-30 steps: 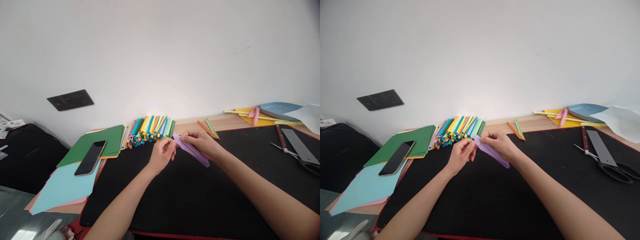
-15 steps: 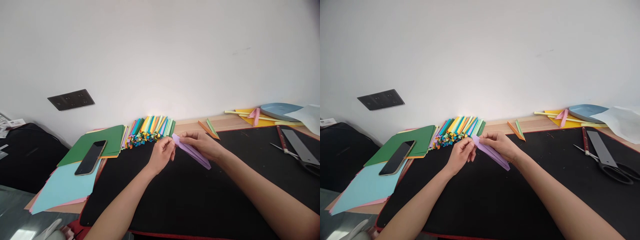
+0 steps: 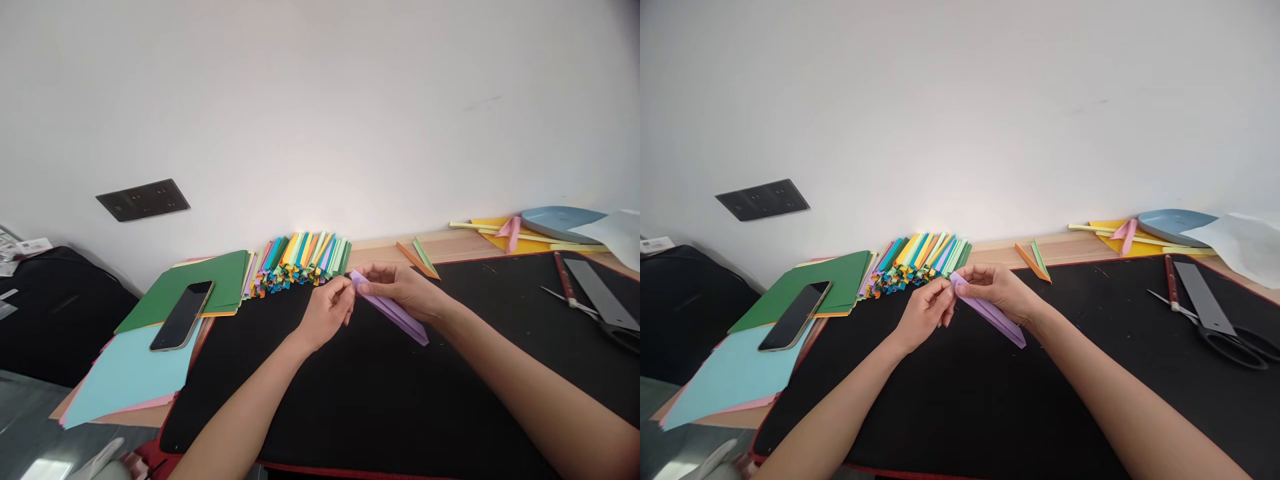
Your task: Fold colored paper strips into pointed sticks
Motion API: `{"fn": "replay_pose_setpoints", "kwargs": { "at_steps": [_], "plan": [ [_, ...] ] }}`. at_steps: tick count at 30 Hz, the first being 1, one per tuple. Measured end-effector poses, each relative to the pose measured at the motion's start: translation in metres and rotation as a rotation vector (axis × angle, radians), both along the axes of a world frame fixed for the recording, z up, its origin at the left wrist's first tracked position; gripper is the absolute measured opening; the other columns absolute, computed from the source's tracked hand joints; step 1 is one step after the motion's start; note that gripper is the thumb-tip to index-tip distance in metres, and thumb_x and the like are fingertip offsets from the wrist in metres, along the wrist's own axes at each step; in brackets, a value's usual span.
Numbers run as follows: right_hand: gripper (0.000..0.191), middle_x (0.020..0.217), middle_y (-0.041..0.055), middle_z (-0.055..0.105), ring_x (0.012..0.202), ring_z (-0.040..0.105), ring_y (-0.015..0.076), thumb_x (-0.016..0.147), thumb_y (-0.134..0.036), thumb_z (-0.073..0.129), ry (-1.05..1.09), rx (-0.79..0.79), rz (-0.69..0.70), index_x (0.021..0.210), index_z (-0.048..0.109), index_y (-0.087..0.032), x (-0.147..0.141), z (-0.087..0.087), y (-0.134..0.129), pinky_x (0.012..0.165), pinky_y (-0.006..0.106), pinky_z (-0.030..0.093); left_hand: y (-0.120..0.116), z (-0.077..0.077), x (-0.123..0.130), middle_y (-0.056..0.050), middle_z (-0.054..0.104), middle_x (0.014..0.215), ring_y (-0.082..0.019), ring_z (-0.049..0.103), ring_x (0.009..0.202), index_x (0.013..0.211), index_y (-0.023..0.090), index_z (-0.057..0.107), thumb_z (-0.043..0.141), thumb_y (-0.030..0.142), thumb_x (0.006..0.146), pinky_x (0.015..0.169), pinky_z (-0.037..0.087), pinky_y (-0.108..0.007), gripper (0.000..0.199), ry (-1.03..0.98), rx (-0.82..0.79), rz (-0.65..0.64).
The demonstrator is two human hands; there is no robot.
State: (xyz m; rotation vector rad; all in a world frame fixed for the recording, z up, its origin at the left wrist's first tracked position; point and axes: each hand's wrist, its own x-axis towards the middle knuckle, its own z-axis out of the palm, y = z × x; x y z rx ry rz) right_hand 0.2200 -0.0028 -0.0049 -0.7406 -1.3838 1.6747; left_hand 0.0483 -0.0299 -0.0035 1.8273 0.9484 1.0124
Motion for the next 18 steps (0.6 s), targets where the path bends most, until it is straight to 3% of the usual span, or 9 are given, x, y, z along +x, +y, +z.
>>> {"fn": "replay_pose_setpoints", "kwargs": {
  "at_steps": [7, 13, 18],
  "plan": [
    [0.025, 0.071, -0.0006, 0.064, 0.068, 0.059, 0.0132, 0.062, -0.032, 0.078, -0.015, -0.029, -0.022, 0.075, 0.064, -0.016, 0.0010, -0.0020, 0.0008, 0.068, 0.027, 0.045, -0.0007, 0.0023, 0.0004, 0.006, 0.045, 0.053, -0.005, 0.043, 0.043, 0.064, 0.017, 0.043, 0.043, 0.036, 0.088, 0.049, 0.036, -0.019, 0.030, 0.055, -0.016, -0.034],
    [0.022, 0.069, -0.0010, 0.065, 0.066, 0.060, 0.0117, 0.068, -0.033, 0.074, 0.029, 0.000, -0.053, 0.075, 0.061, -0.016, -0.0002, -0.0017, 0.0014, 0.067, 0.026, 0.044, 0.0008, -0.0033, 0.0023, 0.004, 0.048, 0.059, -0.005, 0.046, 0.044, 0.072, 0.017, 0.047, 0.044, 0.040, 0.088, 0.044, 0.036, -0.018, 0.029, -0.050, -0.046, 0.011],
    [0.027, 0.078, 0.0011, 0.066, 0.071, 0.062, 0.0138, 0.068, -0.034, 0.074, 0.068, 0.040, -0.108, 0.085, 0.062, -0.017, -0.0027, -0.0036, 0.0019, 0.069, 0.028, 0.047, 0.0038, -0.0056, 0.0036, 0.002, 0.052, 0.059, -0.007, 0.049, 0.042, 0.078, 0.014, 0.053, 0.044, 0.044, 0.087, 0.038, 0.035, -0.018, 0.033, -0.109, -0.098, 0.056]
  ]
}}
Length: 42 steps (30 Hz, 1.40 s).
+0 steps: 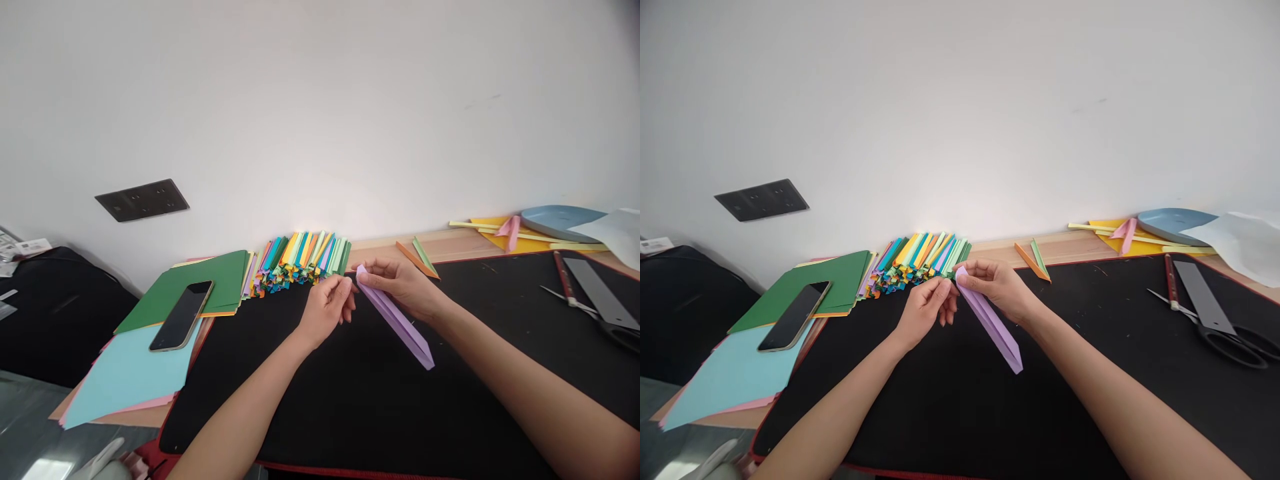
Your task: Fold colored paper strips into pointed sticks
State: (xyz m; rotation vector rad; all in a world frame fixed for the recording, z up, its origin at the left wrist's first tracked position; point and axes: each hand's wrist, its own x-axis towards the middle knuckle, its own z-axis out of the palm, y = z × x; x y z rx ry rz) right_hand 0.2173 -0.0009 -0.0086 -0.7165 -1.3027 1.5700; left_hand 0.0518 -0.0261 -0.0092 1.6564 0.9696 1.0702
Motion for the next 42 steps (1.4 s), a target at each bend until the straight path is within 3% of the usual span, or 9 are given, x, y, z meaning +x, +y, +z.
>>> {"fn": "replay_pose_setpoints", "kwargs": {
  "at_steps": [5, 12, 21, 30, 36, 39, 42],
  "plan": [
    [0.028, 0.073, 0.0001, 0.064, 0.062, 0.060, 0.0122, 0.067, -0.036, 0.074, -0.042, 0.064, -0.039, 0.082, 0.062, -0.016, -0.003, 0.000, -0.002, 0.062, 0.027, 0.048, 0.000, -0.001, 0.003, -0.002, 0.056, 0.062, -0.010, 0.055, 0.044, 0.069, 0.013, 0.051, 0.044, 0.049, 0.085, 0.037, 0.038, -0.019, 0.040, -0.042, -0.087, -0.065],
    [0.030, 0.074, 0.0031, 0.065, 0.070, 0.061, 0.0159, 0.065, -0.042, 0.073, -0.170, 0.250, -0.276, 0.077, 0.063, -0.016, -0.011, 0.002, -0.007, 0.069, 0.030, 0.051, 0.003, -0.006, 0.003, -0.007, 0.061, 0.070, -0.015, 0.061, 0.058, 0.075, 0.012, 0.052, 0.048, 0.055, 0.081, 0.047, 0.049, -0.025, 0.043, -0.158, -0.214, -0.147],
    [0.026, 0.075, 0.0050, 0.067, 0.069, 0.063, 0.0182, 0.070, -0.040, 0.070, -0.217, 0.334, -0.352, 0.082, 0.065, -0.017, -0.012, -0.004, -0.009, 0.064, 0.032, 0.051, 0.002, -0.004, 0.004, -0.009, 0.062, 0.072, -0.017, 0.062, 0.059, 0.076, 0.011, 0.054, 0.050, 0.055, 0.080, 0.047, 0.051, -0.026, 0.045, -0.191, -0.245, -0.162],
    [0.027, 0.073, 0.0041, 0.065, 0.069, 0.060, 0.0179, 0.068, -0.043, 0.071, -0.179, 0.319, -0.339, 0.076, 0.063, -0.019, -0.012, 0.003, -0.011, 0.064, 0.032, 0.050, 0.001, -0.003, 0.004, -0.011, 0.065, 0.074, -0.020, 0.064, 0.066, 0.076, 0.010, 0.056, 0.051, 0.059, 0.078, 0.051, 0.052, -0.028, 0.049, -0.220, -0.268, -0.164],
    [0.030, 0.071, 0.0029, 0.064, 0.066, 0.061, 0.0162, 0.067, -0.044, 0.072, -0.113, 0.219, -0.300, 0.074, 0.060, -0.018, -0.014, 0.004, -0.013, 0.065, 0.031, 0.051, -0.003, 0.000, 0.004, -0.013, 0.068, 0.079, -0.023, 0.067, 0.073, 0.087, 0.010, 0.060, 0.044, 0.061, 0.081, 0.068, 0.052, -0.035, 0.054, -0.277, -0.372, -0.308],
    [0.030, 0.075, 0.0033, 0.065, 0.068, 0.063, 0.0167, 0.067, -0.043, 0.072, -0.086, 0.195, -0.251, 0.079, 0.060, -0.018, -0.015, 0.002, -0.013, 0.066, 0.031, 0.052, -0.003, -0.003, 0.004, -0.010, 0.066, 0.074, -0.022, 0.066, 0.069, 0.083, 0.010, 0.059, 0.043, 0.058, 0.083, 0.072, 0.051, -0.037, 0.051, -0.314, -0.377, -0.324],
    [0.034, 0.081, 0.0034, 0.068, 0.069, 0.064, 0.0176, 0.069, -0.044, 0.071, -0.053, 0.162, -0.218, 0.092, 0.061, -0.020, -0.014, 0.001, -0.012, 0.067, 0.034, 0.053, -0.002, -0.004, 0.004, -0.004, 0.060, 0.064, -0.017, 0.063, 0.060, 0.076, 0.012, 0.056, 0.046, 0.054, 0.084, 0.066, 0.050, -0.032, 0.044, -0.302, -0.288, -0.255]
  ]
}}
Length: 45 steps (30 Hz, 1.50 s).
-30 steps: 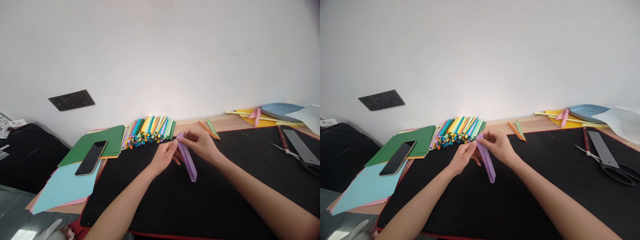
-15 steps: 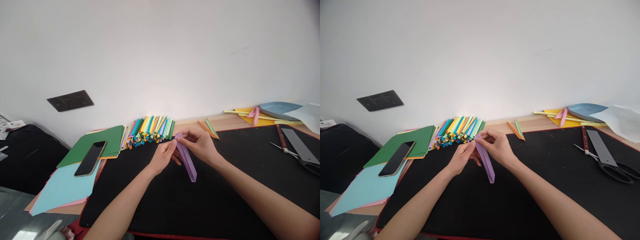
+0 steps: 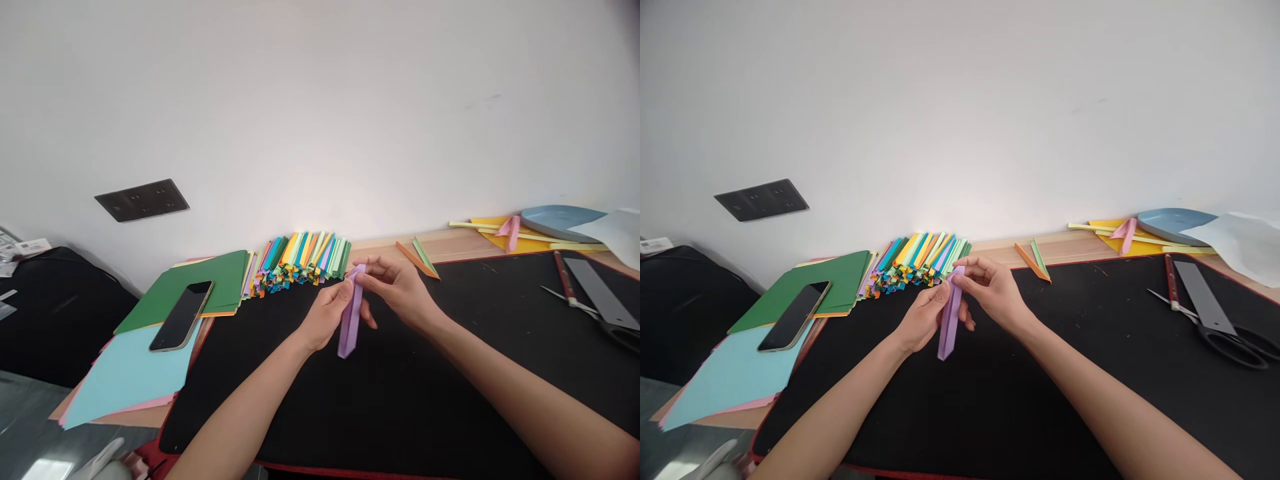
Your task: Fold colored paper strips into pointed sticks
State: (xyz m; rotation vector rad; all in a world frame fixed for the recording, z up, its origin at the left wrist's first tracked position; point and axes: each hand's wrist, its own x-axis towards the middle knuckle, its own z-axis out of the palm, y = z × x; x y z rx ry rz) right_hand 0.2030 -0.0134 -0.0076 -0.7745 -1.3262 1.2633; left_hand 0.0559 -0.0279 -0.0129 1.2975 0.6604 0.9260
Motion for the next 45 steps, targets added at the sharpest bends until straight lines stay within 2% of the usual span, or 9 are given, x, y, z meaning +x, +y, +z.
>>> {"fn": "replay_pose_setpoints", "kwargs": {
  "at_steps": [4, 8, 12, 20, 28, 34, 38, 41, 45],
  "plan": [
    [0.036, 0.091, 0.0061, 0.069, 0.084, 0.065, 0.0197, 0.077, -0.047, 0.061, 0.015, 0.017, -0.013, 0.099, 0.063, -0.019, 0.000, 0.003, 0.000, 0.079, 0.036, 0.053, 0.000, 0.004, -0.001, -0.001, 0.056, 0.058, -0.012, 0.057, 0.049, 0.069, 0.014, 0.053, 0.046, 0.053, 0.084, 0.052, 0.046, -0.025, 0.043, 0.137, 0.150, 0.119],
    [0.033, 0.092, 0.0072, 0.069, 0.086, 0.064, 0.0208, 0.079, -0.044, 0.061, 0.011, 0.048, -0.008, 0.100, 0.063, -0.019, 0.001, 0.004, 0.000, 0.082, 0.039, 0.051, -0.001, 0.007, 0.000, -0.001, 0.056, 0.056, -0.011, 0.056, 0.049, 0.065, 0.014, 0.052, 0.040, 0.051, 0.087, 0.052, 0.046, -0.024, 0.045, 0.274, 0.284, 0.184],
    [0.035, 0.090, 0.0069, 0.070, 0.088, 0.064, 0.0214, 0.075, -0.036, 0.067, -0.002, 0.082, 0.041, 0.105, 0.061, -0.019, 0.003, 0.001, 0.001, 0.087, 0.041, 0.049, -0.001, 0.008, 0.000, -0.001, 0.056, 0.055, -0.011, 0.055, 0.048, 0.066, 0.015, 0.052, 0.040, 0.051, 0.087, 0.052, 0.047, -0.023, 0.044, 0.271, 0.294, 0.221],
    [0.037, 0.091, 0.0074, 0.070, 0.086, 0.065, 0.0216, 0.074, -0.038, 0.068, 0.013, 0.078, 0.041, 0.104, 0.061, -0.018, 0.003, 0.001, 0.001, 0.087, 0.044, 0.048, -0.003, 0.011, 0.000, -0.001, 0.057, 0.058, -0.011, 0.055, 0.050, 0.070, 0.015, 0.052, 0.039, 0.051, 0.088, 0.052, 0.047, -0.023, 0.043, 0.252, 0.312, 0.202],
    [0.034, 0.084, 0.0054, 0.066, 0.077, 0.062, 0.0192, 0.076, -0.040, 0.066, 0.047, 0.008, 0.127, 0.101, 0.062, -0.018, 0.001, 0.003, 0.000, 0.076, 0.039, 0.052, 0.002, 0.003, -0.003, 0.000, 0.053, 0.062, -0.011, 0.053, 0.055, 0.074, 0.016, 0.051, 0.037, 0.041, 0.091, 0.058, 0.047, -0.024, 0.033, 0.371, 0.462, 0.288],
    [0.026, 0.069, 0.0016, 0.060, 0.061, 0.059, 0.0171, 0.077, -0.039, 0.064, 0.064, -0.052, 0.272, 0.093, 0.061, -0.019, 0.000, 0.007, -0.001, 0.061, 0.036, 0.052, 0.002, -0.002, -0.003, 0.001, 0.049, 0.068, -0.009, 0.050, 0.055, 0.108, 0.017, 0.055, 0.038, 0.038, 0.091, 0.052, 0.045, -0.021, 0.031, 0.378, 0.489, 0.262],
    [0.023, 0.080, 0.0029, 0.063, 0.075, 0.062, 0.0180, 0.076, -0.038, 0.065, 0.066, -0.005, 0.102, 0.089, 0.057, -0.020, 0.001, 0.003, 0.001, 0.075, 0.037, 0.052, 0.001, -0.001, -0.002, 0.001, 0.051, 0.068, -0.007, 0.047, 0.049, 0.090, 0.015, 0.056, 0.039, 0.039, 0.090, 0.044, 0.041, -0.019, 0.030, 0.331, 0.396, 0.276],
    [0.017, 0.095, 0.0054, 0.063, 0.093, 0.061, 0.0202, 0.077, -0.034, 0.065, 0.010, 0.169, -0.107, 0.085, 0.057, -0.021, 0.000, -0.001, 0.002, 0.088, 0.038, 0.048, 0.002, 0.001, -0.002, 0.000, 0.052, 0.067, -0.006, 0.047, 0.047, 0.079, 0.015, 0.052, 0.040, 0.043, 0.089, 0.041, 0.039, -0.019, 0.032, 0.274, 0.323, 0.275],
    [0.012, 0.099, 0.0061, 0.064, 0.096, 0.060, 0.0214, 0.081, -0.029, 0.060, -0.201, 0.394, -0.210, 0.091, 0.063, -0.023, -0.001, -0.003, 0.000, 0.090, 0.039, 0.047, 0.001, 0.005, -0.001, 0.001, 0.053, 0.068, -0.008, 0.050, 0.048, 0.082, 0.015, 0.051, 0.045, 0.045, 0.087, 0.043, 0.043, -0.020, 0.031, 0.206, 0.268, 0.263]
  ]
}}
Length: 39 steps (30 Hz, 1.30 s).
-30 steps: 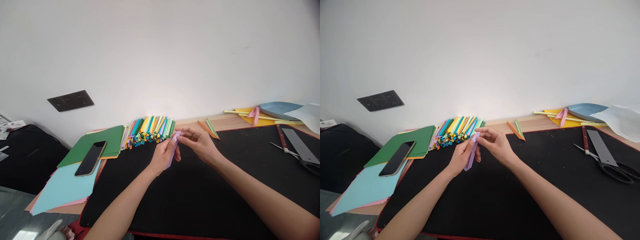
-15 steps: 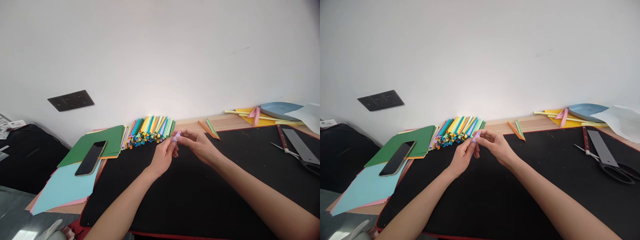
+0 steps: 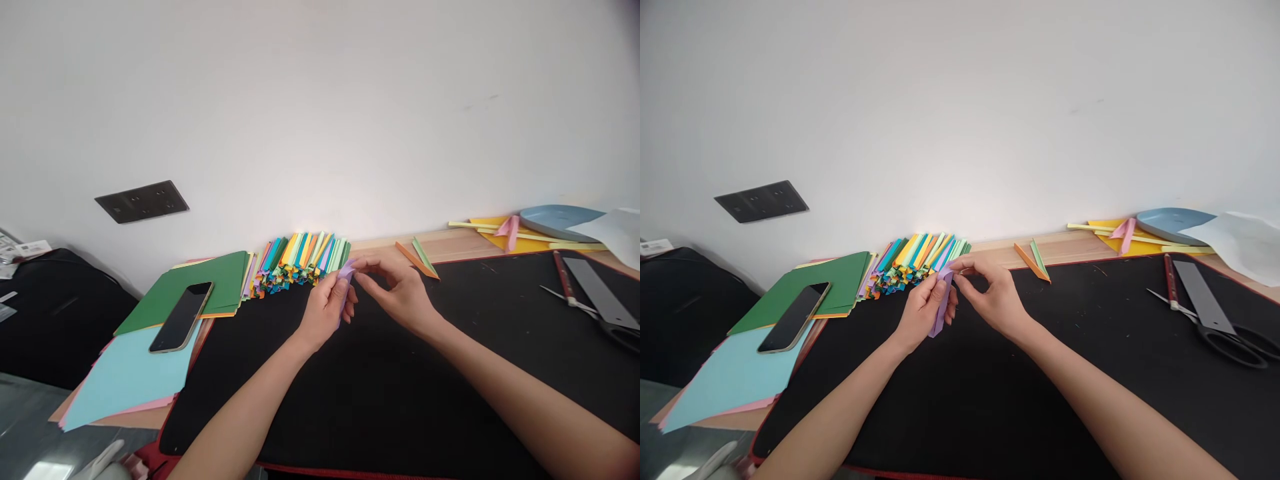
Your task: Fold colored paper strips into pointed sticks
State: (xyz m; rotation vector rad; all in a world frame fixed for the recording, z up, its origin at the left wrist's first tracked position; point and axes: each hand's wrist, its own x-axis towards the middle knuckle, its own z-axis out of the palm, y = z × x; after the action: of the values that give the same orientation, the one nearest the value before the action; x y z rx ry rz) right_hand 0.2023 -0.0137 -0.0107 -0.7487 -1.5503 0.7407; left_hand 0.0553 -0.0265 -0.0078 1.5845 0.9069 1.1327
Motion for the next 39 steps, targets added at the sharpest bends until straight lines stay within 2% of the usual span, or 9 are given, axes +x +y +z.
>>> {"fn": "replay_pose_setpoints", "kwargs": {
  "at_steps": [4, 8, 10, 13, 17, 23, 27, 33, 39],
  "plan": [
    [0.008, 0.092, 0.0051, 0.066, 0.091, 0.061, 0.0214, 0.079, -0.026, 0.062, -0.080, 0.096, -0.060, 0.086, 0.065, -0.023, 0.001, 0.001, 0.000, 0.086, 0.039, 0.049, -0.003, 0.004, 0.001, -0.001, 0.056, 0.066, -0.012, 0.056, 0.055, 0.086, 0.014, 0.053, 0.044, 0.046, 0.087, 0.056, 0.050, -0.026, 0.033, -0.022, 0.002, -0.054],
    [0.006, 0.085, 0.0047, 0.066, 0.085, 0.062, 0.0206, 0.079, -0.027, 0.063, -0.086, 0.085, -0.066, 0.081, 0.065, -0.021, 0.004, 0.002, 0.002, 0.082, 0.038, 0.050, -0.003, 0.004, -0.001, -0.006, 0.062, 0.072, -0.016, 0.059, 0.067, 0.078, 0.013, 0.059, 0.041, 0.047, 0.088, 0.067, 0.048, -0.027, 0.041, 0.051, 0.029, -0.046],
    [0.009, 0.084, 0.0047, 0.067, 0.083, 0.063, 0.0203, 0.078, -0.029, 0.064, -0.079, 0.045, -0.027, 0.080, 0.064, -0.020, 0.005, 0.003, 0.003, 0.080, 0.037, 0.051, -0.002, 0.003, -0.004, -0.006, 0.062, 0.073, -0.015, 0.058, 0.068, 0.074, 0.012, 0.061, 0.039, 0.049, 0.089, 0.065, 0.046, -0.026, 0.046, 0.069, 0.024, 0.016],
    [0.016, 0.081, 0.0042, 0.066, 0.077, 0.064, 0.0183, 0.076, -0.033, 0.066, -0.032, -0.030, 0.041, 0.081, 0.063, -0.019, 0.007, 0.002, 0.004, 0.075, 0.035, 0.053, 0.002, 0.001, -0.006, -0.003, 0.059, 0.066, -0.012, 0.053, 0.060, 0.074, 0.012, 0.064, 0.049, 0.048, 0.084, 0.056, 0.043, -0.023, 0.041, 0.047, 0.028, 0.093],
    [0.028, 0.080, 0.0032, 0.067, 0.077, 0.065, 0.0168, 0.069, -0.034, 0.073, 0.120, -0.158, 0.118, 0.088, 0.058, -0.020, 0.008, 0.003, 0.006, 0.075, 0.032, 0.054, 0.004, 0.002, -0.006, 0.002, 0.054, 0.059, -0.007, 0.047, 0.047, 0.083, 0.013, 0.066, 0.061, 0.040, 0.078, 0.046, 0.040, -0.020, 0.028, -0.048, -0.009, 0.056],
    [0.022, 0.078, 0.0041, 0.069, 0.072, 0.065, 0.0164, 0.069, -0.037, 0.072, 0.140, -0.207, 0.156, 0.078, 0.065, -0.018, 0.007, 0.009, 0.003, 0.071, 0.031, 0.055, 0.001, 0.004, -0.004, -0.004, 0.065, 0.071, -0.014, 0.063, 0.057, 0.089, 0.012, 0.066, 0.065, 0.033, 0.076, 0.058, 0.052, -0.027, 0.024, -0.178, -0.058, 0.017],
    [0.023, 0.079, 0.0048, 0.068, 0.070, 0.064, 0.0167, 0.071, -0.038, 0.070, 0.094, -0.229, 0.191, 0.081, 0.068, -0.017, 0.007, 0.009, 0.001, 0.066, 0.031, 0.054, 0.001, 0.002, -0.005, -0.004, 0.066, 0.066, -0.013, 0.062, 0.054, 0.086, 0.011, 0.067, 0.066, 0.029, 0.076, 0.056, 0.052, -0.027, 0.021, -0.163, -0.031, 0.030],
    [0.027, 0.084, 0.0049, 0.069, 0.077, 0.065, 0.0170, 0.072, -0.036, 0.070, 0.076, -0.308, 0.285, 0.090, 0.065, -0.017, 0.009, 0.008, 0.003, 0.074, 0.032, 0.053, 0.000, 0.004, -0.006, -0.003, 0.066, 0.066, -0.013, 0.062, 0.054, 0.078, 0.012, 0.068, 0.066, 0.029, 0.075, 0.057, 0.052, -0.026, 0.017, -0.147, 0.018, 0.116],
    [0.028, 0.076, 0.0048, 0.069, 0.071, 0.063, 0.0165, 0.068, -0.038, 0.073, 0.013, -0.367, 0.351, 0.082, 0.066, -0.016, 0.014, 0.012, 0.004, 0.069, 0.031, 0.052, -0.002, 0.007, -0.005, -0.002, 0.066, 0.066, -0.012, 0.062, 0.055, 0.079, 0.013, 0.068, 0.065, 0.027, 0.076, 0.059, 0.051, -0.025, 0.015, -0.094, 0.059, 0.107]
  ]
}}
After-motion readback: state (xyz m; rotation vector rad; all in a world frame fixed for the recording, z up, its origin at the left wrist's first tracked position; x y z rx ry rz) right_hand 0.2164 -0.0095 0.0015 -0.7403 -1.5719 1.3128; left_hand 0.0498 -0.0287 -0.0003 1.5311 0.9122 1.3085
